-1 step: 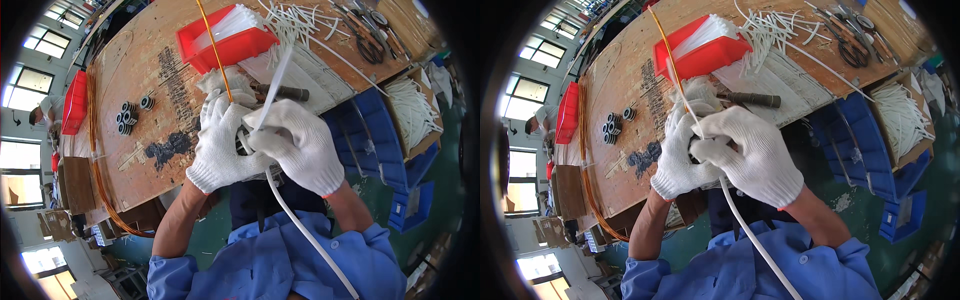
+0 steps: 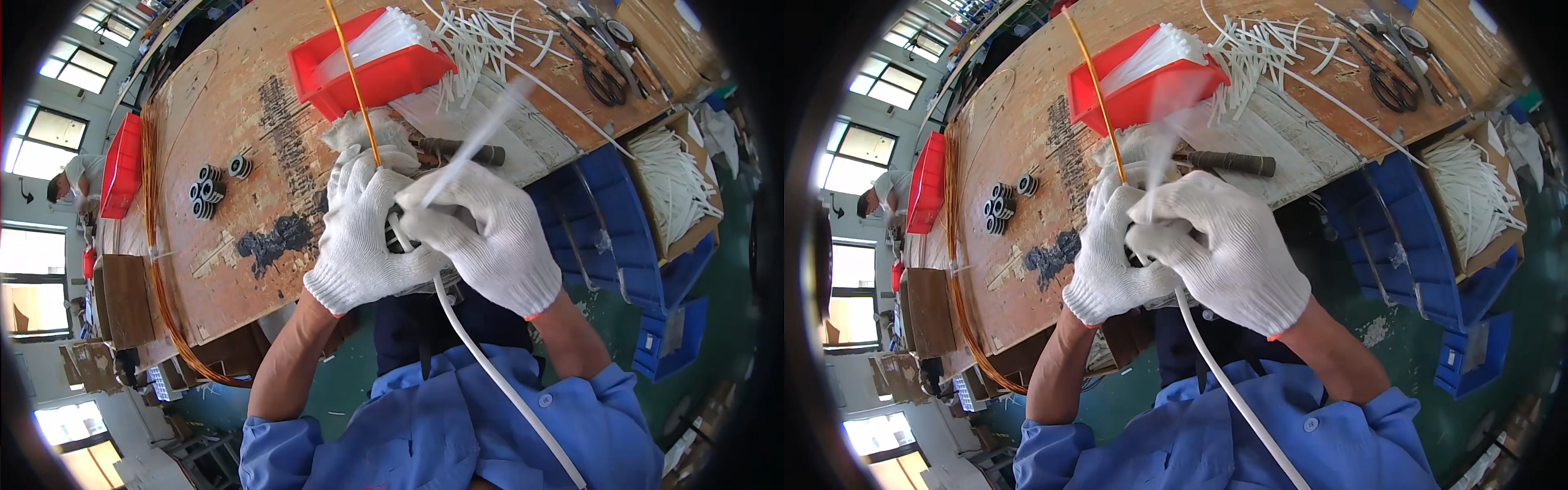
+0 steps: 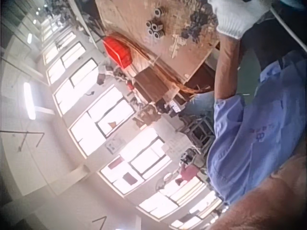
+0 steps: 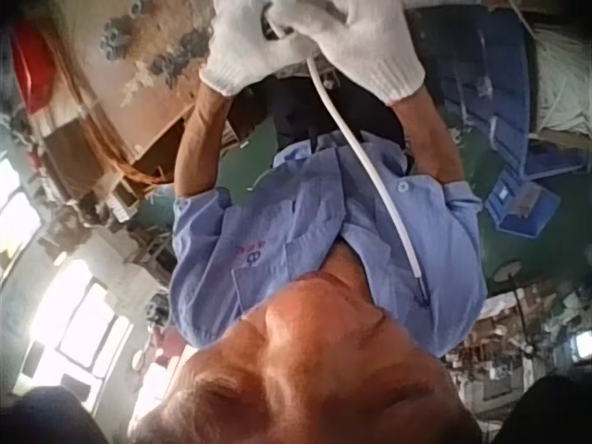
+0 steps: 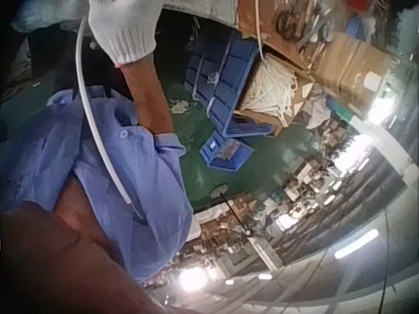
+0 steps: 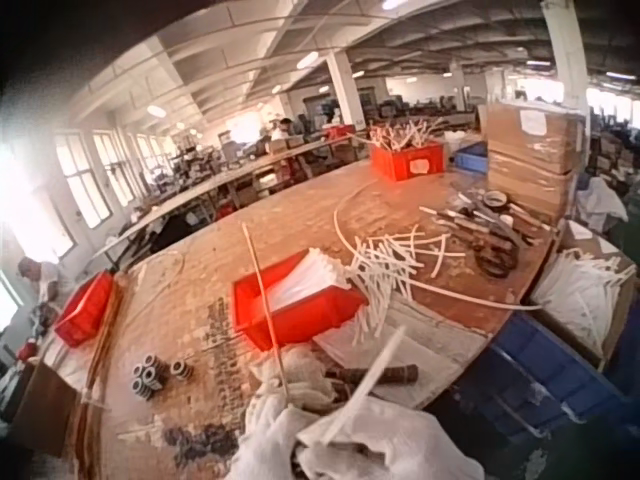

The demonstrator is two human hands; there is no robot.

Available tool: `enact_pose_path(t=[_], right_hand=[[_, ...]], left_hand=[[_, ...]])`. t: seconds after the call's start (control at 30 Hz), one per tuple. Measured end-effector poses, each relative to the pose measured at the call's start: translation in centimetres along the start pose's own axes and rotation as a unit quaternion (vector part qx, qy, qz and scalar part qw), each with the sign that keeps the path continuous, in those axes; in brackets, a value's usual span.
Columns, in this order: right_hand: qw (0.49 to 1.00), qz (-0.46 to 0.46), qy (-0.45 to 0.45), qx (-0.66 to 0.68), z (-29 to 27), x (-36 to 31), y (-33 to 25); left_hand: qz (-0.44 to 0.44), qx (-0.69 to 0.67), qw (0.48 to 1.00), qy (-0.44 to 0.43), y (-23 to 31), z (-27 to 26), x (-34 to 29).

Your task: Manually wrap plastic tie strips or insulation lines around a small copper-wound motor stator or coil assembly held in a workbench vise.

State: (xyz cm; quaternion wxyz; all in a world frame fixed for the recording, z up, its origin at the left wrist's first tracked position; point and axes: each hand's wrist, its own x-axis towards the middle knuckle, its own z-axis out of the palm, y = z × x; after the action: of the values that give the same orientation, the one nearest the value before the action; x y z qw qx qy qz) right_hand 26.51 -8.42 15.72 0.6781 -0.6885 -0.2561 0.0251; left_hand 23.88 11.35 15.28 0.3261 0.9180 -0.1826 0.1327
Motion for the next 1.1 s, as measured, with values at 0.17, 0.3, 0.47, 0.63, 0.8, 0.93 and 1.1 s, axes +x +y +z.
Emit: enact_pose_path(t=[0.17, 0.3, 0.47, 0.63, 0.8, 0.93, 1.1], right_hand=[[0.998, -0.043, 0.043, -0.016, 0.9, -0.3, 1.0], [0.99, -0.121, 0.025, -0.063, 0.1, -1.0, 1.5], [0.993, -0.116, -0.014, 0.03, -0.5, -0.5, 0.7], [0.946, 0.029, -0.018, 0.321, -1.2, -1.4, 1.4], [0.971, 0.133, -0.018, 0.197, -1.6, -0.2, -1.5], [0.967, 0.058, -0.03, 0.248, -1.8, -1.4, -0.9], [0.979, 0.073, -0.069, 0.175, -0.8, -0.2, -2.5]], left_hand=[[0.051, -0.033, 0.996, 0.067, -0.8, 1.0, 0.1], [0.056, -0.039, 0.994, 0.082, -0.7, 1.2, 0.2], [0.029, -0.031, 0.996, 0.081, -0.4, 1.2, 0.0], [0.039, -0.05, 0.99, 0.128, -0.1, 2.1, 0.1], [0.047, -0.048, 0.988, 0.139, -0.8, 2.3, -0.3], [0.036, -0.057, 0.989, 0.128, -0.1, 1.9, -0.1], [0.039, -0.039, 0.992, 0.116, -0.8, 2.3, -0.1]])
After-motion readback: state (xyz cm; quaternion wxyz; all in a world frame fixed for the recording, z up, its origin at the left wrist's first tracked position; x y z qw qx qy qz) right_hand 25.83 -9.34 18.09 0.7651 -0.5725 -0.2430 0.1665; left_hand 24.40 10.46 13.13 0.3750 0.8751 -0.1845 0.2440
